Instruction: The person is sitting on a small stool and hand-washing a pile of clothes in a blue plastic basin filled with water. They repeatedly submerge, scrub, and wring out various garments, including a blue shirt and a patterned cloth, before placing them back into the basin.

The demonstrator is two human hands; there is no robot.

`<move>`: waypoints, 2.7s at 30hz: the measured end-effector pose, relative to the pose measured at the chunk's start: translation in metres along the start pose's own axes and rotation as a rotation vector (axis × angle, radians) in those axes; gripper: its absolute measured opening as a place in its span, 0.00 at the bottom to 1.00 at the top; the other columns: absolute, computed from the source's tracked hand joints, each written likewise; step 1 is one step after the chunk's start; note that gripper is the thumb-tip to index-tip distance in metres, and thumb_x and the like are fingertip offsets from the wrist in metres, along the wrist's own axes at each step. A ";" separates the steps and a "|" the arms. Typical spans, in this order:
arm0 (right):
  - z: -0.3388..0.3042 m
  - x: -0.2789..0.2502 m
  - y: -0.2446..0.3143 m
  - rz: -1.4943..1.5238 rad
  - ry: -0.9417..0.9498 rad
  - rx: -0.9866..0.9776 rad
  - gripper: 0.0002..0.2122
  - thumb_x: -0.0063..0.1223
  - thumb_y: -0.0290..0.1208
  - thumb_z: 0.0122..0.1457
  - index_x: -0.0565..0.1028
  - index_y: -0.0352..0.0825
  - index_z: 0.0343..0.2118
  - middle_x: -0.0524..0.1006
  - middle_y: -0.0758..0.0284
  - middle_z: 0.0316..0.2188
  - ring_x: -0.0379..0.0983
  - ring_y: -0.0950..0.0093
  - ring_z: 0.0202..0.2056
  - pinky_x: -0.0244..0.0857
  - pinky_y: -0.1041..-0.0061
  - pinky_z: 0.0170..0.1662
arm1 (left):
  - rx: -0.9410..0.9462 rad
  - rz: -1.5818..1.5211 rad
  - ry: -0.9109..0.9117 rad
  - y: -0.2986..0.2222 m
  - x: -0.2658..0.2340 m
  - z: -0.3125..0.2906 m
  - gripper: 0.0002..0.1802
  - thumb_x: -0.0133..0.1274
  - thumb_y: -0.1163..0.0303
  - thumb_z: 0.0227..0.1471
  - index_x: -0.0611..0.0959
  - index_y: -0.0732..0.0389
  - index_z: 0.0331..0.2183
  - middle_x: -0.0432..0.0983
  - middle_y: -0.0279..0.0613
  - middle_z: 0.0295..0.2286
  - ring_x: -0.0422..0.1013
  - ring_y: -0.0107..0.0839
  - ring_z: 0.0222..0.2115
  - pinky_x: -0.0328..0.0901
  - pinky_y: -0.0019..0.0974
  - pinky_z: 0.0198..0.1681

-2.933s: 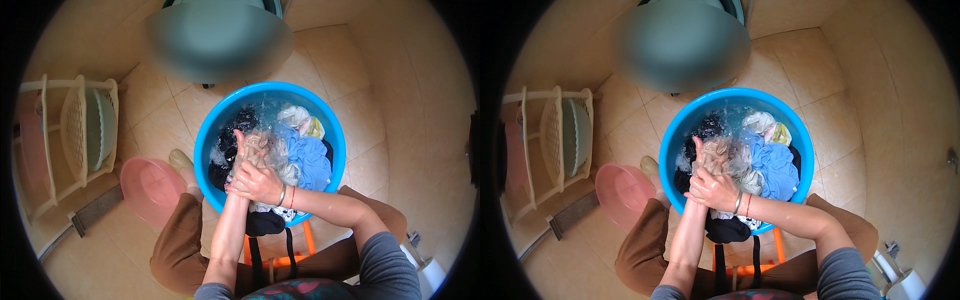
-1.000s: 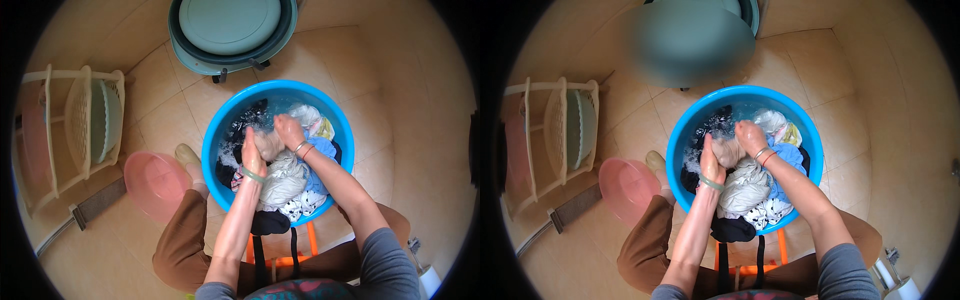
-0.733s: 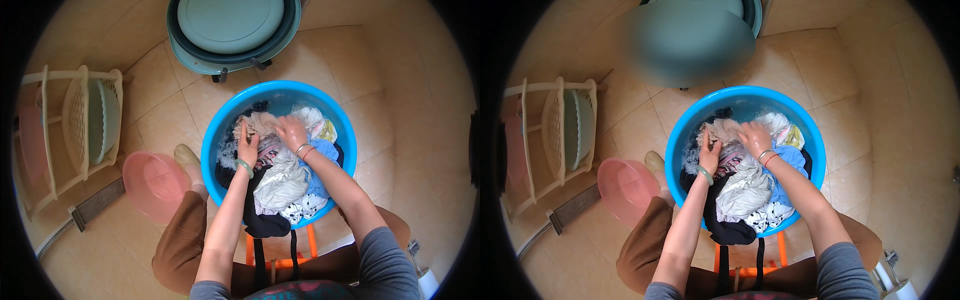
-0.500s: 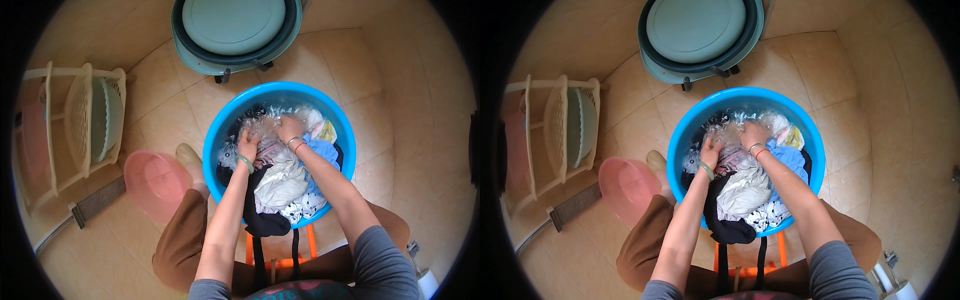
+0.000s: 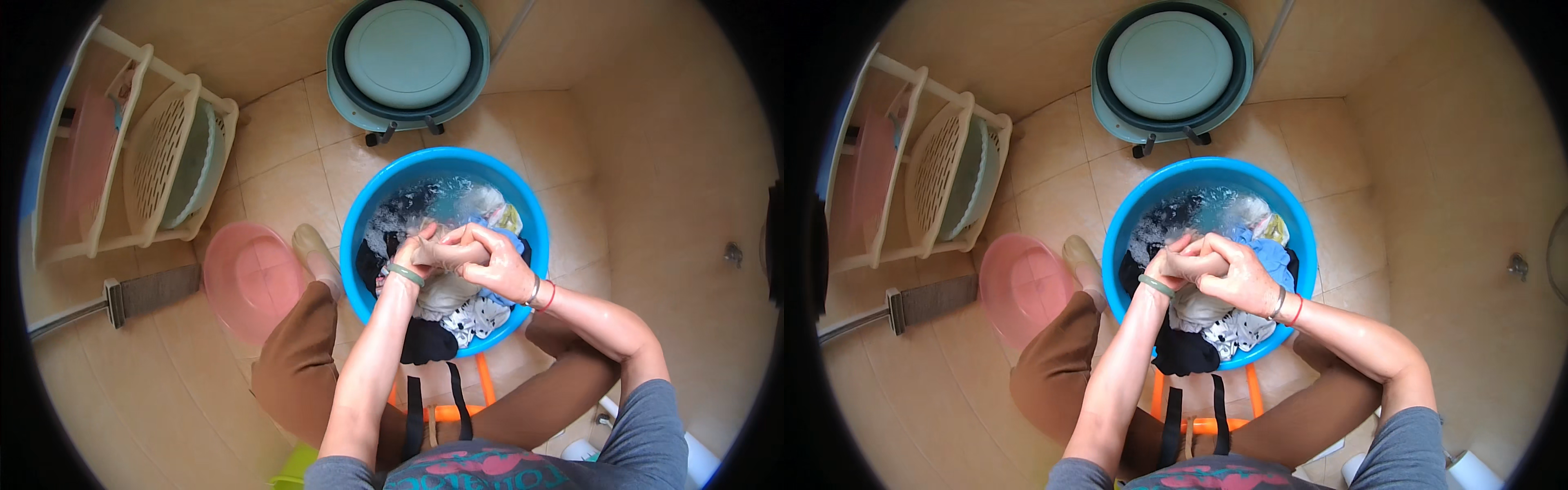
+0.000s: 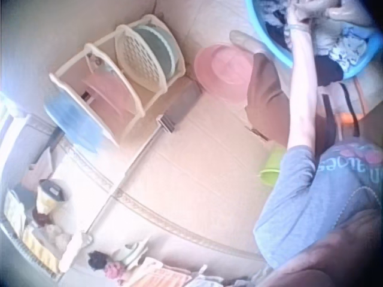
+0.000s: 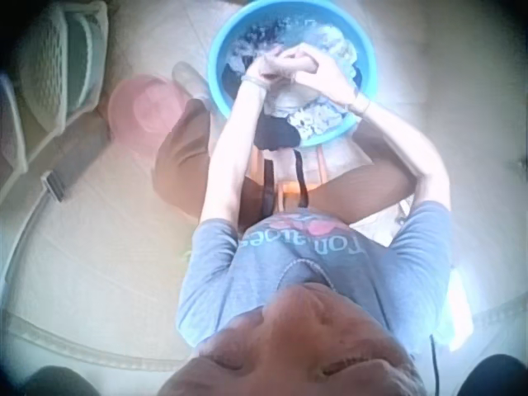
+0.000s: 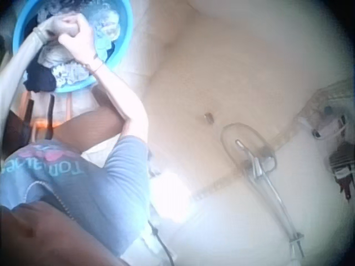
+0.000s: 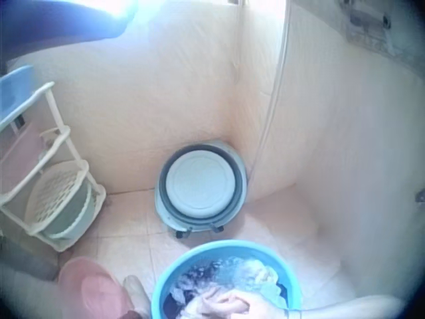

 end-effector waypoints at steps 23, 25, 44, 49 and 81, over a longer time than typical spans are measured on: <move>-0.205 -0.059 0.015 1.016 -0.077 0.227 0.37 0.38 0.66 0.56 0.66 0.35 0.54 0.70 0.65 0.51 0.64 0.70 0.54 0.57 0.66 0.56 | 0.090 0.322 0.060 0.237 0.258 -0.163 0.18 0.44 0.59 0.59 0.74 0.57 0.48 0.74 0.42 0.44 0.72 0.41 0.43 0.64 0.64 0.50; -0.204 -0.057 0.041 1.208 0.001 0.242 0.31 0.42 0.58 0.60 0.67 0.31 0.51 0.74 0.61 0.46 0.70 0.67 0.49 0.63 0.67 0.54 | 0.078 0.309 0.085 0.239 0.258 -0.166 0.18 0.43 0.59 0.60 0.74 0.56 0.48 0.74 0.41 0.44 0.72 0.40 0.43 0.64 0.62 0.50; -0.088 0.133 0.013 -0.874 -0.249 -0.494 0.12 0.49 0.14 0.52 0.76 0.33 0.39 0.78 0.64 0.39 0.73 0.65 0.47 0.55 0.63 0.58 | 0.128 -0.344 0.302 0.092 0.057 -0.192 0.34 0.46 0.40 0.52 0.71 0.56 0.51 0.72 0.37 0.47 0.68 0.33 0.48 0.60 0.41 0.56; -0.073 0.141 0.010 -0.894 -0.225 -0.444 0.19 0.45 0.11 0.47 0.74 0.33 0.43 0.77 0.63 0.43 0.71 0.64 0.51 0.50 0.60 0.60 | 0.254 -0.262 0.218 0.066 0.055 -0.177 0.31 0.55 0.46 0.50 0.72 0.57 0.49 0.74 0.35 0.44 0.70 0.29 0.46 0.61 0.39 0.55; -0.137 -0.033 0.064 1.028 0.346 0.026 0.13 0.59 0.32 0.50 0.70 0.36 0.36 0.69 0.63 0.34 0.72 0.59 0.41 0.68 0.58 0.46 | -0.270 0.149 0.252 0.210 0.230 -0.145 0.12 0.51 0.65 0.56 0.71 0.60 0.40 0.65 0.32 0.24 0.65 0.24 0.26 0.60 0.21 0.16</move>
Point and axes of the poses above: each hand's wrist, its own z-axis towards the middle knuckle, its own x-axis out of the palm, y = z × x, the point moved 2 cm from there along z, towards the middle knuckle
